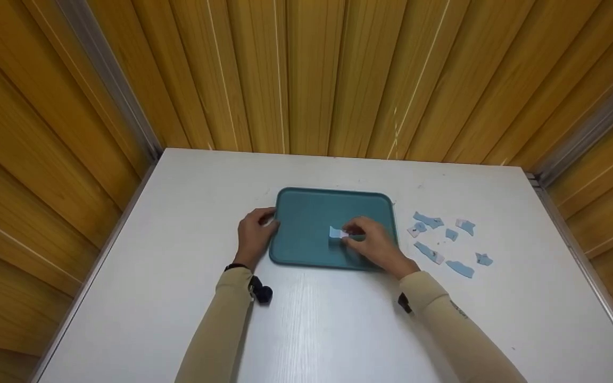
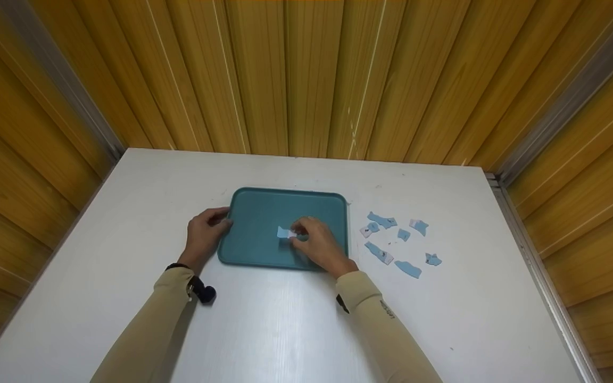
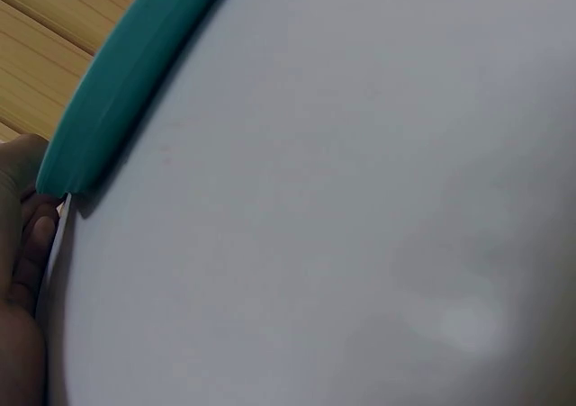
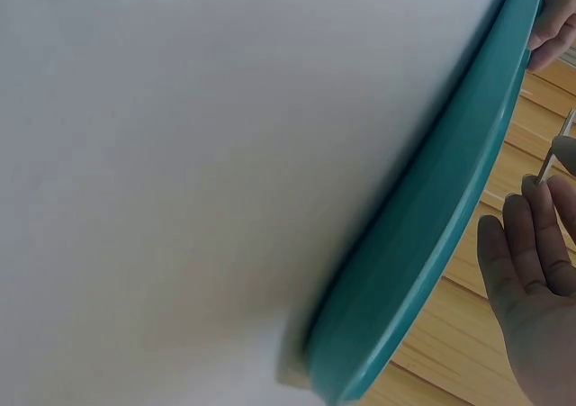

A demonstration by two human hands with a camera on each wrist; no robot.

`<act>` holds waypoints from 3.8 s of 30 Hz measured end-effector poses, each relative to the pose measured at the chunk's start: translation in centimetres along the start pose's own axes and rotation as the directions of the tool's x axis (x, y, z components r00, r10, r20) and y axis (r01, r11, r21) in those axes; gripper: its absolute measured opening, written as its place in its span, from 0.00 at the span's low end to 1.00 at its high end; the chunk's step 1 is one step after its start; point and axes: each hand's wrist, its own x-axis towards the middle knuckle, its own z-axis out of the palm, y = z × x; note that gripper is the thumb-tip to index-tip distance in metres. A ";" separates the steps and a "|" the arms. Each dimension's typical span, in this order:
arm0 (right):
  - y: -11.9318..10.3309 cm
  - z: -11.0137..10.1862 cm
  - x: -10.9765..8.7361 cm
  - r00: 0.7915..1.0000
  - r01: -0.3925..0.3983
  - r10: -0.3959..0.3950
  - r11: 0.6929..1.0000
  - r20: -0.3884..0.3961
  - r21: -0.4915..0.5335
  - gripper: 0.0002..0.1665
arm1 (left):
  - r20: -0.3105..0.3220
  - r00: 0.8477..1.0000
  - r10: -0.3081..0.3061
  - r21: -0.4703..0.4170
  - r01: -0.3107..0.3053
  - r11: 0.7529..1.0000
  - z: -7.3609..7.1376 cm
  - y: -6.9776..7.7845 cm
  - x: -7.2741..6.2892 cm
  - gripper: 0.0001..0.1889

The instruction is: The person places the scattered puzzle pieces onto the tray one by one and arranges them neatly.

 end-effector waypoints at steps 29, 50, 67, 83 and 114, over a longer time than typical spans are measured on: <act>-1.2 3.5 1.0 0.993 0.089 -0.091 0.996 0.078 0.024 0.08 | -0.010 1.000 -0.001 -0.008 0.000 1.000 0.2 -0.3 0.0 0.16; -2.5 4.7 1.8 0.986 0.067 -0.072 0.997 0.151 0.043 0.09 | -0.013 1.000 0.014 -0.012 -0.014 1.000 0.0 -0.2 -0.1 0.16; -4.2 6.8 3.3 0.972 0.088 -0.092 0.996 0.215 0.030 0.10 | -0.010 1.000 -0.015 0.009 0.015 1.000 0.1 -0.3 0.1 0.17; -5.3 8.3 3.9 0.962 0.107 -0.107 0.994 0.251 0.011 0.11 | -0.015 1.000 -0.003 -0.021 0.003 1.000 0.0 -0.2 0.1 0.17; -4.6 7.5 3.6 0.967 0.120 -0.120 0.993 0.225 0.011 0.13 | -0.010 0.999 -0.033 -0.009 0.033 0.999 0.2 -0.1 0.0 0.17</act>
